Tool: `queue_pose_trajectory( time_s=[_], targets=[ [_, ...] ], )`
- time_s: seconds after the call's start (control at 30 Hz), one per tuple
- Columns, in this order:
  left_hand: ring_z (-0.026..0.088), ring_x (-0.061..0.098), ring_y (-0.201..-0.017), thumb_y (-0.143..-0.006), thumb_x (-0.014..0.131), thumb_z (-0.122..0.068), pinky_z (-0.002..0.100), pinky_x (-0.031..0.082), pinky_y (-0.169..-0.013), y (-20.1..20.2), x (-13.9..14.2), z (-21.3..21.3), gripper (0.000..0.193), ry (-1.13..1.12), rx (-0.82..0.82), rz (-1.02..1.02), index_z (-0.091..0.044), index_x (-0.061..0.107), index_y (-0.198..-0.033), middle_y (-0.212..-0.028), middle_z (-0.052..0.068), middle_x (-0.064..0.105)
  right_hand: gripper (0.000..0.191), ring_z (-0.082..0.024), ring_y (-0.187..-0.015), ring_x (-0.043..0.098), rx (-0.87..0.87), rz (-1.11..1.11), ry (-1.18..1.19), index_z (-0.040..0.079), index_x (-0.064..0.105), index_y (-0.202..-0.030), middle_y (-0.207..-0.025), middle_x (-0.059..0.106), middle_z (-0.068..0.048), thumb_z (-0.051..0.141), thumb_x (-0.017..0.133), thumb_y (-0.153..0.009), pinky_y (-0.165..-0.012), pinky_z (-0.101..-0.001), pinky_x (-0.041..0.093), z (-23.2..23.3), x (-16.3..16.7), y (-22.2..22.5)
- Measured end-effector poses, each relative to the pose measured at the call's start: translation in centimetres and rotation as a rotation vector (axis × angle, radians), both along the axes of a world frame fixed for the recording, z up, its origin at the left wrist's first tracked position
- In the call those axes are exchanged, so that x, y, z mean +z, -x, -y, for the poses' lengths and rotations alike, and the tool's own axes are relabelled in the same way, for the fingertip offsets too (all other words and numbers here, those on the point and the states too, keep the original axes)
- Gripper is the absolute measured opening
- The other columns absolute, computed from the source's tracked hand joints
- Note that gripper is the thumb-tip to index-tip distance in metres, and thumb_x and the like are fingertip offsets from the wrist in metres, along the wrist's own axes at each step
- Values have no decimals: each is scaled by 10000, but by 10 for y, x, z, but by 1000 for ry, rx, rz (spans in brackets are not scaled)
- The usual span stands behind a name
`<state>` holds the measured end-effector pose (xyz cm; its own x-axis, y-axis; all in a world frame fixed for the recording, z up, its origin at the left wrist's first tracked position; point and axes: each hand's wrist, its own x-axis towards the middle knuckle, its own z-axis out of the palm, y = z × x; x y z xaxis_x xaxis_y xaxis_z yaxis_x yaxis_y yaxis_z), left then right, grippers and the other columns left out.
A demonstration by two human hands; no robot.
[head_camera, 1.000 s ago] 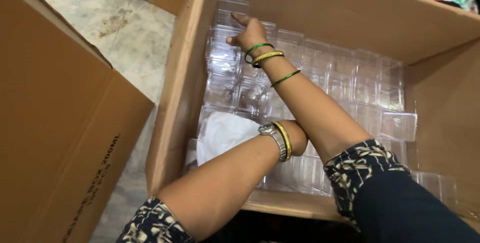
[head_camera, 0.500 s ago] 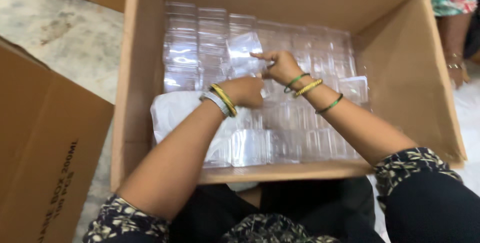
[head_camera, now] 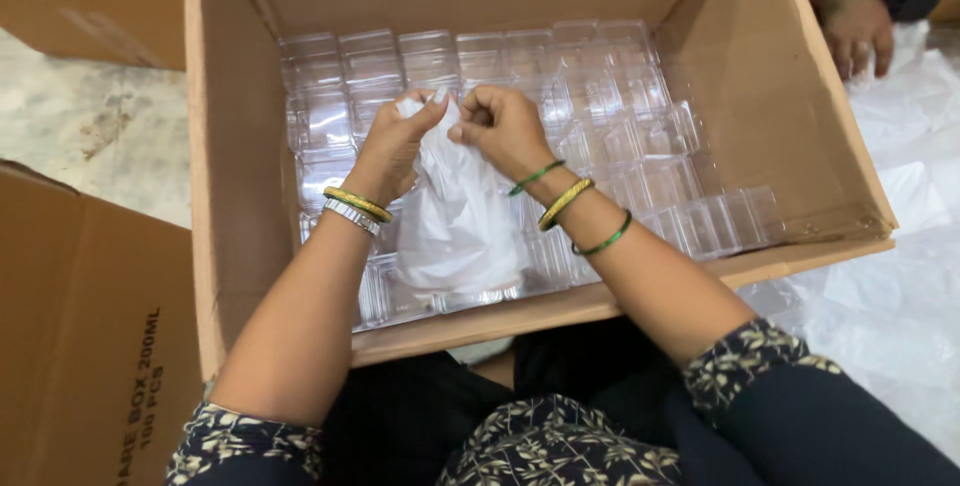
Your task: The person sits on the floor with a large cardboard box of clear plastic containers and stuffs white plastic bags with the containers. They place each filled bag back into the box and repeat the bagging with additional containers, at one point picking up a container and fitting it into a bag.
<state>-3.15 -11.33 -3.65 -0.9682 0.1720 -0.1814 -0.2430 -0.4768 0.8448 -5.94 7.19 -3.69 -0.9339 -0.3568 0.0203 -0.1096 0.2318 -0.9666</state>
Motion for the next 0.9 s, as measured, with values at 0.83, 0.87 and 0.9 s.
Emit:
queue_pose_trajectory(
  time_s=[0.83, 0.87, 0.9],
  targets=[
    [104, 529, -789, -1012, 737, -190, 253, 456, -682, 5, -19, -6, 162, 257, 206, -50, -53, 687, -940, -876, 2, 625, 279, -66, -688, 577, 51, 313, 192, 74, 673, -940, -790, 651, 33, 313, 602, -1065, -591, -259, 500, -43, -7, 25],
    [105, 462, -770, -1067, 729, -242, 256, 411, -648, 4, -17, -6, 225, 290, 200, -45, -58, 674, -950, -863, -4, 579, 299, -73, -700, 560, 82, 295, 161, 71, 667, -941, -799, 643, 33, 326, 598, -1082, -598, -263, 477, -43, -9, 26],
    [115, 521, -751, -1040, 699, -257, 269, 458, -627, 4, -15, -6, 240, 150, 148, -27, -64, 650, -907, -851, 19, 620, 255, -76, -724, 594, 37, 339, 120, 93, 668, -930, -809, 656, 40, 306, 593, -1049, -622, -274, 518, -44, -10, 29]
  ],
)
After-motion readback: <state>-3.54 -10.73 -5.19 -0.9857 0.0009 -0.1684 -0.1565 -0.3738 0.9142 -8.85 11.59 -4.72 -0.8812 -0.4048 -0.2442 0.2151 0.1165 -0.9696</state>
